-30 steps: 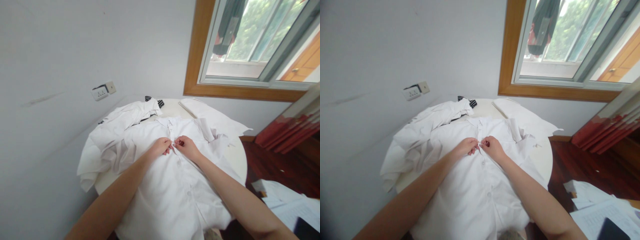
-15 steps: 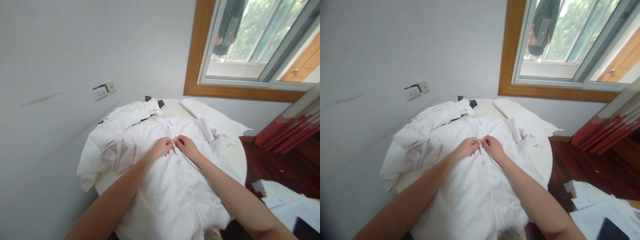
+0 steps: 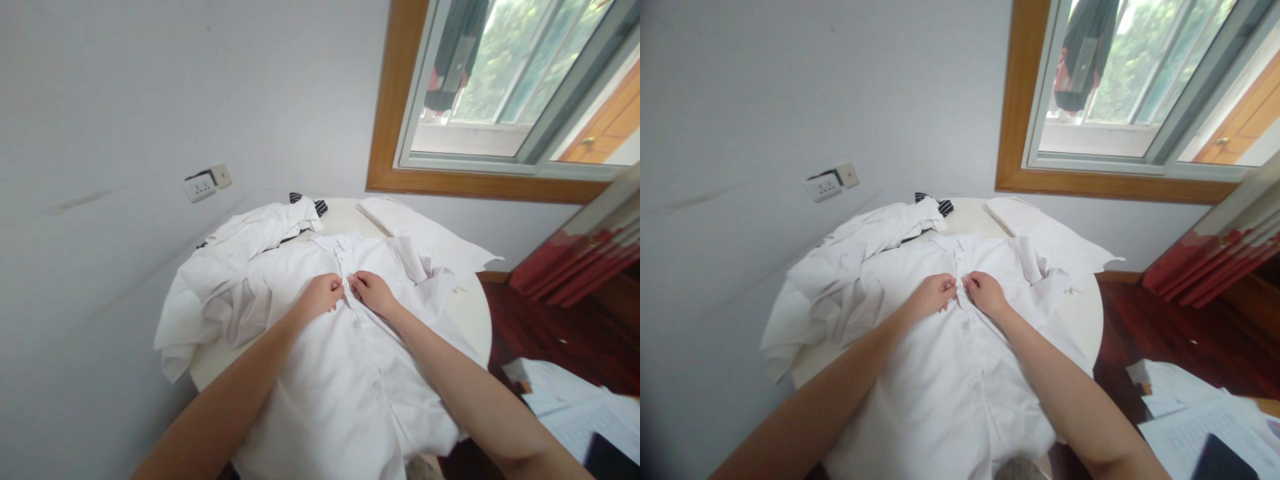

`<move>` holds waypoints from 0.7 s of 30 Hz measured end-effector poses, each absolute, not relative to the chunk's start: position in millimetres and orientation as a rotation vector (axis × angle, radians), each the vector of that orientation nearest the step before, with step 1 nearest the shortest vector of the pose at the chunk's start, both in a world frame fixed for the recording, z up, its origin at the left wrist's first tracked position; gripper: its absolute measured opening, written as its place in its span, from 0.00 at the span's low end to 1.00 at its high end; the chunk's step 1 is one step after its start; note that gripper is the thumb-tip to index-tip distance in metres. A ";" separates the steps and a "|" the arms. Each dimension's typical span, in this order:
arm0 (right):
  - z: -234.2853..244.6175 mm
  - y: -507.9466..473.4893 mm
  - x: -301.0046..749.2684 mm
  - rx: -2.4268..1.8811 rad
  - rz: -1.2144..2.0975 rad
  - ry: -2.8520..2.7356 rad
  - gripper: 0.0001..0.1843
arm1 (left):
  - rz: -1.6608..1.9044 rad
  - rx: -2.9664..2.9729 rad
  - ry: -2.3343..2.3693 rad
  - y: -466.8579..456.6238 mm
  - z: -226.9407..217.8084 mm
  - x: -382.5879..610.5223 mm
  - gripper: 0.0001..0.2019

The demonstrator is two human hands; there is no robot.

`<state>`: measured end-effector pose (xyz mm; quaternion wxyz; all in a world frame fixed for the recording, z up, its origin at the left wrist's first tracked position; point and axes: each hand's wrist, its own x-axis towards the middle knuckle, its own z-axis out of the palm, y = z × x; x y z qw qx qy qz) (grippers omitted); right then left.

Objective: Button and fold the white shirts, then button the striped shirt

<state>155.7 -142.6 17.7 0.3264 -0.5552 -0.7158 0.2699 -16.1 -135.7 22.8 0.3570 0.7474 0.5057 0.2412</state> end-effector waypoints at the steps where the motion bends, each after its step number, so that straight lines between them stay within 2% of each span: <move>1: 17.4 -142.4 156.2 -1.453 0.745 -1.839 0.14 | 0.618 1.967 1.328 -136.0 24.3 -17.7 0.07; 6: 22.7 -143.5 163.0 -1.439 0.833 -1.761 0.14 | 0.748 2.279 1.499 -135.2 37.4 -26.3 0.12; 10: 35.1 -147.6 174.1 -1.474 0.422 -1.937 0.14 | 0.806 2.528 1.618 -129.8 40.0 -34.2 0.13; 13: 38.2 -153.4 178.9 -1.665 0.212 -2.077 0.17 | 0.738 2.567 1.658 -125.9 31.1 -36.8 0.18; 17: 29.6 -162.4 175.9 -1.970 0.163 -2.171 0.27 | 0.509 2.566 1.687 -127.7 16.2 -33.0 0.22; 21: 22.8 -164.2 175.9 -2.044 0.253 -2.262 0.38 | 0.361 2.573 1.708 -131.3 11.4 -29.9 0.26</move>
